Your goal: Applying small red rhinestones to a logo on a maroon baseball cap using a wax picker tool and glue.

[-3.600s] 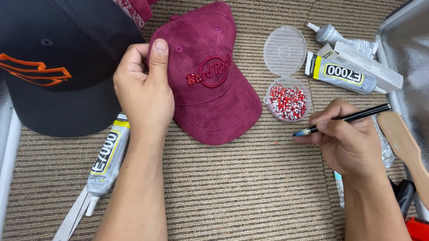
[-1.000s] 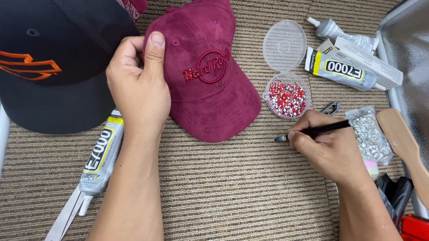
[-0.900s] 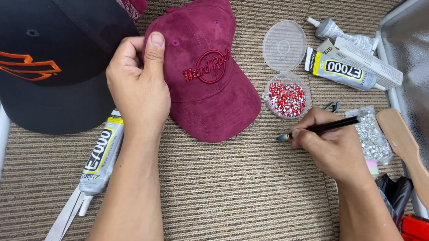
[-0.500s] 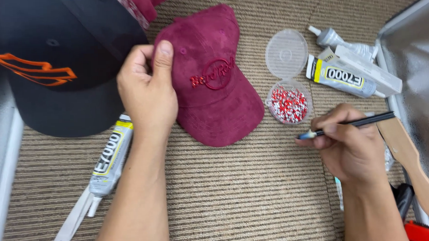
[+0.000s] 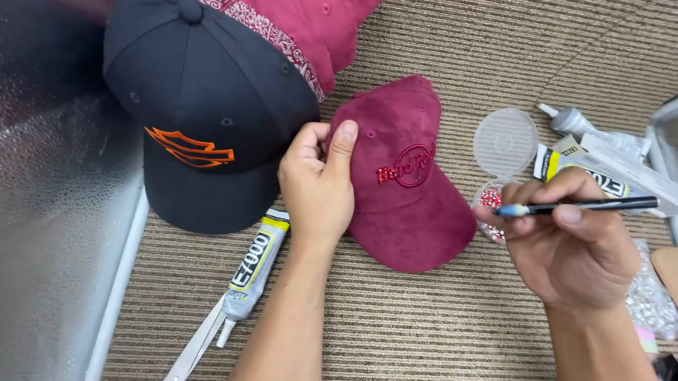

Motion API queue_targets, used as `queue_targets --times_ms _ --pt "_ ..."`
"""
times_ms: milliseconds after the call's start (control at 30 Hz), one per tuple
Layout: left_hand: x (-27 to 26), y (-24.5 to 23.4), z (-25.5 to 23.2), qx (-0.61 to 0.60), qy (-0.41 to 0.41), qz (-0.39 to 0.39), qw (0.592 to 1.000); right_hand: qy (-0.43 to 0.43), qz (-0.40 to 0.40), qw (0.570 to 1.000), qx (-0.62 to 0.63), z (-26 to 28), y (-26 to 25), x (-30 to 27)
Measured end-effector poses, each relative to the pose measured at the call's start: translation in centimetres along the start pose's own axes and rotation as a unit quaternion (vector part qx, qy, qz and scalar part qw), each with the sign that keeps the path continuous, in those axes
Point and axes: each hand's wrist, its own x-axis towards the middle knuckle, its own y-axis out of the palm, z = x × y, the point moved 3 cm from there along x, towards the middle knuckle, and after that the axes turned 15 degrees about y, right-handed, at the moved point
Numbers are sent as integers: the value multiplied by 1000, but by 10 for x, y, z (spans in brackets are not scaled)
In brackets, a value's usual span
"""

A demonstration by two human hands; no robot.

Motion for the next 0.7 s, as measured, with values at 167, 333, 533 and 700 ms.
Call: queue_targets --times_ms 167,333,533,700 --pt "0 2 -1 -17 -15 -4 1000 -60 -36 995 -71 -18 5 23" --pt "-1 2 -6 -33 -4 -10 999 -79 -72 980 -168 -29 12 28" --pt "-2 4 -7 -36 -8 -10 999 -89 -97 940 -316 -35 16 27" --pt "-2 6 -7 -37 -8 -11 999 -69 -110 941 -313 -37 10 27"
